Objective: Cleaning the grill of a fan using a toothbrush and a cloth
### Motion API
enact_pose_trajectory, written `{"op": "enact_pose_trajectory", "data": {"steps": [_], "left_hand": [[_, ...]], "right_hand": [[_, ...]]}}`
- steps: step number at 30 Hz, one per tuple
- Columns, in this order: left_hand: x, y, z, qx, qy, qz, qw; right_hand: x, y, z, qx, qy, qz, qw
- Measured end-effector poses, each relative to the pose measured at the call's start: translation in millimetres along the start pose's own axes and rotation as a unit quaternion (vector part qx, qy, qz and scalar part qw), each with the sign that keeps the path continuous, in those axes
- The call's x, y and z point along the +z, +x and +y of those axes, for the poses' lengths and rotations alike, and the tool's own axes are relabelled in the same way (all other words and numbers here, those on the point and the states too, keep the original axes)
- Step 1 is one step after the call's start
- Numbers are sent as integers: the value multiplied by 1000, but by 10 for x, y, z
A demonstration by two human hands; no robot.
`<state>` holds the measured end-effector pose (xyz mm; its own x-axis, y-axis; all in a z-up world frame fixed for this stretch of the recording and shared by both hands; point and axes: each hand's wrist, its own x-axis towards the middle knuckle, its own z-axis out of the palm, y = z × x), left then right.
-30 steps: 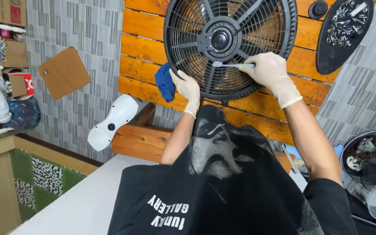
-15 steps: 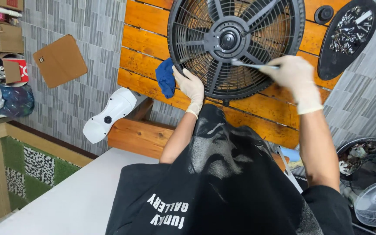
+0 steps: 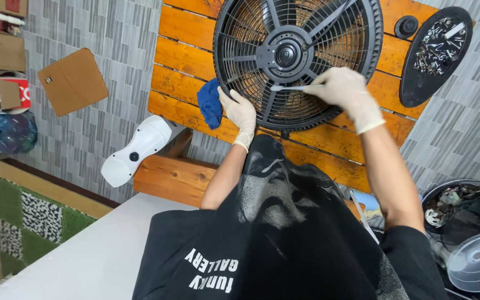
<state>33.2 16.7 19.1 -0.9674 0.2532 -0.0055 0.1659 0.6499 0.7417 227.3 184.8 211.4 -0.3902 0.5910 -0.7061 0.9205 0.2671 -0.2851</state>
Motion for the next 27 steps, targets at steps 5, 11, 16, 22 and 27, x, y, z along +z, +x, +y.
{"op": "enact_pose_trajectory", "data": {"steps": [5,11,16,22,27], "left_hand": [[26,-25,-9,7,-4,7,1000],[-2,-23,61,-21,-12,-7,1000],[76,-26,-47,-5,1,17,1000],[4,-70,41,5,-21,14,1000],[13,-62,44,4,-22,12,1000]], "right_hand": [[-499,-360,372,63,48,-6,997],[-530,-364,74,25,55,-31,998],[-207,13,76,-18,-21,-24,999],[-540,-142,356,23,18,-49,998],[-416,-214,-132,-8,33,-75,997]]}}
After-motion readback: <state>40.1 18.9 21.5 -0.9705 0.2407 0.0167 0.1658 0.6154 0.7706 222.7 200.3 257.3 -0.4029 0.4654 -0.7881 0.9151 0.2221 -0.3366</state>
